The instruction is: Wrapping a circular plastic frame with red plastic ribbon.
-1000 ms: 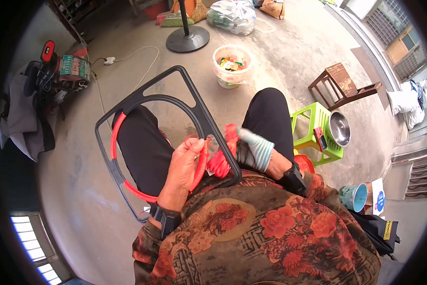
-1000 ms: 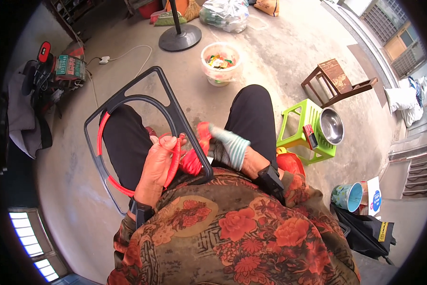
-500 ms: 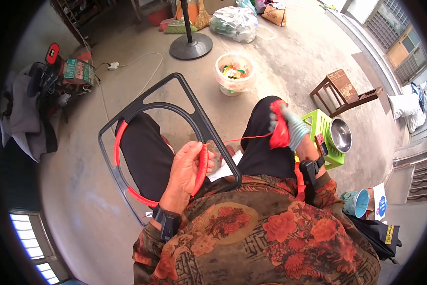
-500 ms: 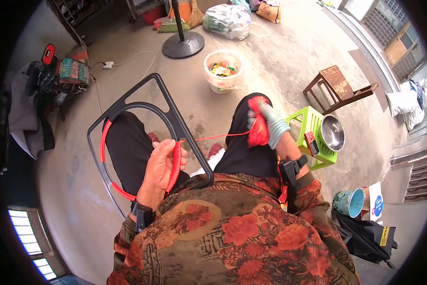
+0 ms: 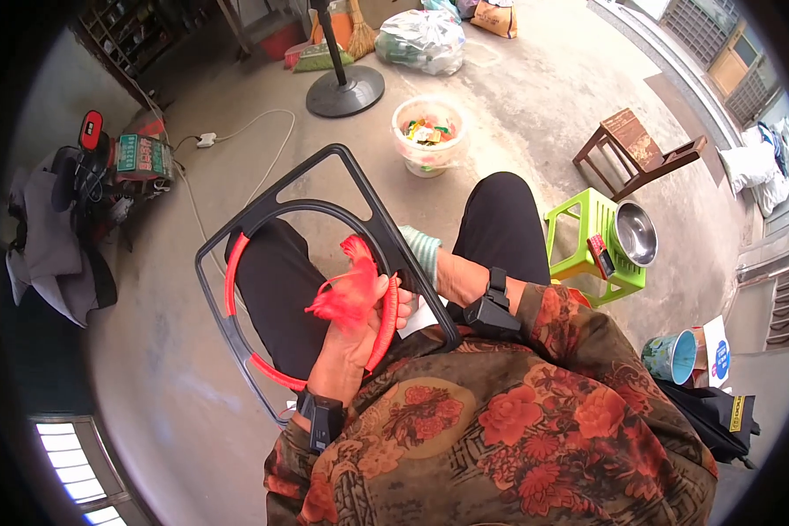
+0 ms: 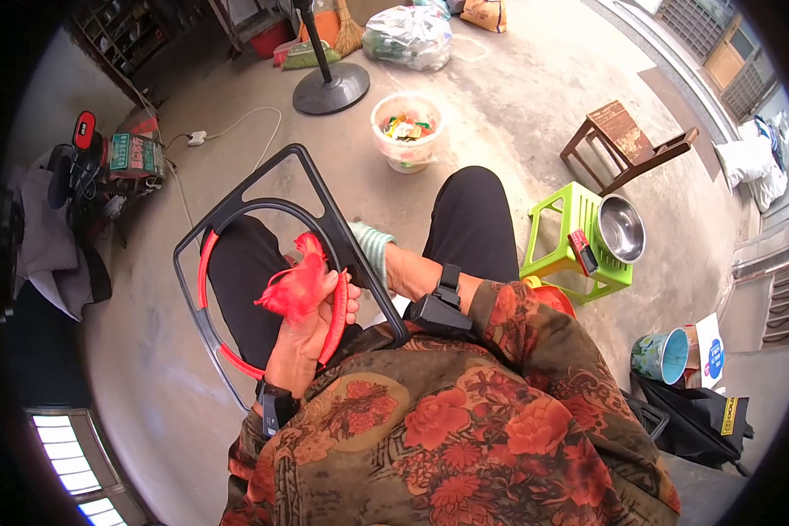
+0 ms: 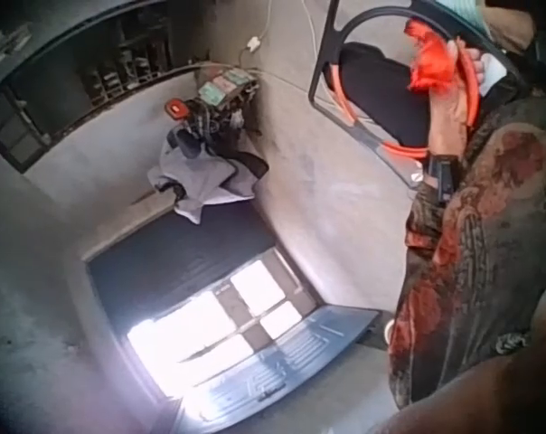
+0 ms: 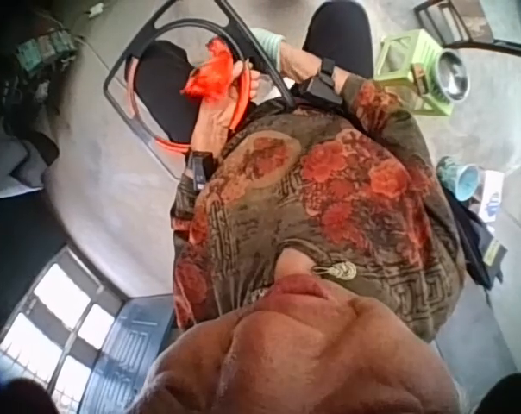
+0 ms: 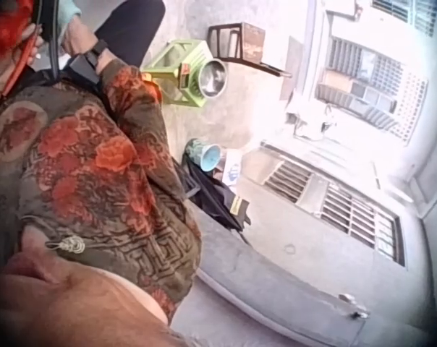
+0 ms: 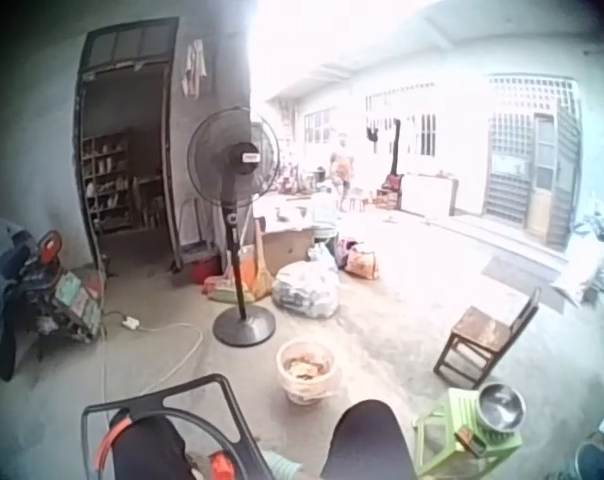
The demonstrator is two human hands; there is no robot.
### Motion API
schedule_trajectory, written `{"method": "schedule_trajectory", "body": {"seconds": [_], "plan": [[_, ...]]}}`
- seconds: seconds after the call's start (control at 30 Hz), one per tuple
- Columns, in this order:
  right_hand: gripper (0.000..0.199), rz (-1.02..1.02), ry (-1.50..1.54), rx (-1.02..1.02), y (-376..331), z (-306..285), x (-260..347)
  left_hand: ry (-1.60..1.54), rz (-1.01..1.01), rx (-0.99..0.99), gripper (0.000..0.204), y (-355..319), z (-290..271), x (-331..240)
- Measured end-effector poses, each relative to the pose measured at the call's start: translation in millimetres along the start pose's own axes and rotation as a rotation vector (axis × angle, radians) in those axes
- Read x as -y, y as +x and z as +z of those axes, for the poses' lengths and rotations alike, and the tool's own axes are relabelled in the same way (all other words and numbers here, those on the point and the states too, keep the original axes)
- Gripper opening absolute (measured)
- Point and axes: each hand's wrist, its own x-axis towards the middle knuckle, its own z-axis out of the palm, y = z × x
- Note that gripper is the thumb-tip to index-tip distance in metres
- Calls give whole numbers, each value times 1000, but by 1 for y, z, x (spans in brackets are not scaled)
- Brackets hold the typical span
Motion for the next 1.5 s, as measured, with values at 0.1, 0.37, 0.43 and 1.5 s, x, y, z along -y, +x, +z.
{"method": "schedule_trajectory", "body": {"seconds": [0.1,0.37,0.43,1.5], "plan": [[49,-227,-47,-363,-18,54,3,-145,228,-134,19,-1,16,8],[51,-378,-952,-572,-38,58,0,-50,272,-56,7,8,-11,13],[55,-239,-994,-593,-51,54,-3,-52,344,-34,8,9,-14,15],[41,-602,-56,-475,-177,-18,15,46,136,-18,27,-2,3,3]]}}
